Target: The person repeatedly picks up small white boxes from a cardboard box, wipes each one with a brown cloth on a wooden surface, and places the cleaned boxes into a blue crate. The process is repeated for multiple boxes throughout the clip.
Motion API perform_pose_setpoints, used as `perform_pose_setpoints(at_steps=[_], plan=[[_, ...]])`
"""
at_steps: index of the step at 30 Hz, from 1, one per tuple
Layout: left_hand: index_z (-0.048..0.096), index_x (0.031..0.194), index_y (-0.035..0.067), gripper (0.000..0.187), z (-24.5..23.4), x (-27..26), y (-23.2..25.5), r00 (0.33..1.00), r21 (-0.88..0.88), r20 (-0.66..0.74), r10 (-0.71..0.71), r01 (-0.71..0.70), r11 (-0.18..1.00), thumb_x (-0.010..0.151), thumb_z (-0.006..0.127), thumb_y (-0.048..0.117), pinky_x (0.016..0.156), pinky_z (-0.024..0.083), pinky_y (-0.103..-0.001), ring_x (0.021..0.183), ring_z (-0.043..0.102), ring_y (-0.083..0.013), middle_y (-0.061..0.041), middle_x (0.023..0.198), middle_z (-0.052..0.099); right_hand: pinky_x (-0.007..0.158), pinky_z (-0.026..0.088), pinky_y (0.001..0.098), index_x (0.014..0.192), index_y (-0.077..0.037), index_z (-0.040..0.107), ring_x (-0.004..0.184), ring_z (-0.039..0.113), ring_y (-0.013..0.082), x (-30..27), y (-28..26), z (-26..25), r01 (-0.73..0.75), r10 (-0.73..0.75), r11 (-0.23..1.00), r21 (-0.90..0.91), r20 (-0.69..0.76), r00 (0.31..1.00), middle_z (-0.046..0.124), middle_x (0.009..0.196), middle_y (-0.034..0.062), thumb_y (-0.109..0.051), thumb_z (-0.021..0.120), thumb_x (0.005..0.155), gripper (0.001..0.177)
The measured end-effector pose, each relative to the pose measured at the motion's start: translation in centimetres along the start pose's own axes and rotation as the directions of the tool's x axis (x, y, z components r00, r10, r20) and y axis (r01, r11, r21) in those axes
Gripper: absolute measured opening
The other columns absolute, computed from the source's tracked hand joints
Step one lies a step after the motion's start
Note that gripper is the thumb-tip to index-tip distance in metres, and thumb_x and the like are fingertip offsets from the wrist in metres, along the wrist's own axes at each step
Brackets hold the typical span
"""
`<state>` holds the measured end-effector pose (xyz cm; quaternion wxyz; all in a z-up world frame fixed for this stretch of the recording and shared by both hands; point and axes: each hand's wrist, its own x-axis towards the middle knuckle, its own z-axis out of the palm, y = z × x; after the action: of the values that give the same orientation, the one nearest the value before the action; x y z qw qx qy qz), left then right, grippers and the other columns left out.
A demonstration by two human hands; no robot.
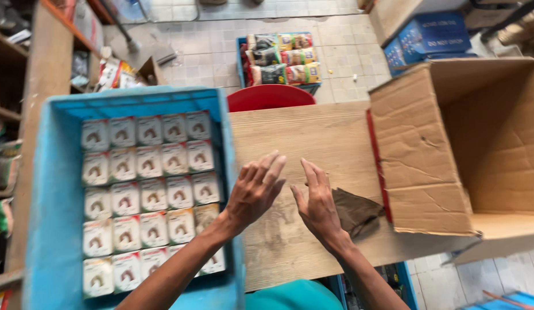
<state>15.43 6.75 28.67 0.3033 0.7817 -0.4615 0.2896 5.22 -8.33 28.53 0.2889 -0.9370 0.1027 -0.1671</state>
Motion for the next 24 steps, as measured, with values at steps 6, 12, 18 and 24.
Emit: perform_pose_setpoints(at_steps=[6, 12, 18, 24], plan=[[0.059, 0.132, 0.006, 0.044, 9.4, 6.6, 12.5, 0.978, -0.217, 0.050, 0.203, -0.188, 0.958, 0.090, 0.066, 0.020, 0.093, 0.047, -0.039, 0.105, 0.065, -0.0307, -0.017, 0.125, 0.062, 0.099, 0.047, 0.0472, 0.141, -0.011, 0.051, 0.111, 0.062, 0.0329, -4.4, 10.7, -11.4, -0.070, 0.067, 0.997, -0.041, -0.071, 0.995, 0.057, 0.123, 0.0114, -0.020, 0.069, 0.088, 0.057], [0.060, 0.129, 0.002, 0.041, 19.5, 14.3, 24.8, 0.943, -0.411, 0.070, 0.326, -0.270, 0.871, 0.090, 0.067, 0.015, 0.094, 0.048, -0.041, 0.106, 0.065, -0.0341, -0.021, 0.124, 0.061, 0.096, 0.050, 0.0426, 0.135, -0.014, 0.059, 0.102, 0.066, 0.0252, -7.9, 24.0, -23.4, -0.144, 0.115, 0.982, -0.118, -0.223, 0.968, 0.063, 0.115, 0.0071, -0.020, 0.072, 0.087, 0.050], [0.061, 0.124, 0.002, 0.035, 28.8, 19.6, 29.7, 0.904, -0.432, 0.207, 0.374, -0.259, 0.864, 0.088, 0.061, 0.005, 0.090, 0.049, -0.040, 0.103, 0.065, -0.0329, -0.019, 0.115, 0.061, 0.096, 0.049, 0.0455, 0.135, -0.005, 0.059, 0.106, 0.061, 0.0339, -9.4, 38.1, -31.9, -0.284, 0.214, 0.926, -0.248, -0.274, 0.938, 0.059, 0.110, 0.0152, -0.011, 0.070, 0.089, 0.047], [0.060, 0.112, 0.011, 0.039, 45.8, 18.0, 33.2, 0.581, -0.277, 0.675, 0.455, -0.372, 0.886, 0.077, 0.072, 0.026, 0.072, 0.047, -0.041, 0.087, 0.064, -0.0273, -0.008, 0.096, 0.063, 0.095, 0.052, 0.0433, 0.139, -0.011, 0.050, 0.106, 0.062, 0.0332, -5.1, 48.0, -32.6, -0.242, 0.310, 0.885, -0.398, 0.114, 0.944, 0.058, 0.110, 0.0127, -0.019, 0.071, 0.085, 0.059]])
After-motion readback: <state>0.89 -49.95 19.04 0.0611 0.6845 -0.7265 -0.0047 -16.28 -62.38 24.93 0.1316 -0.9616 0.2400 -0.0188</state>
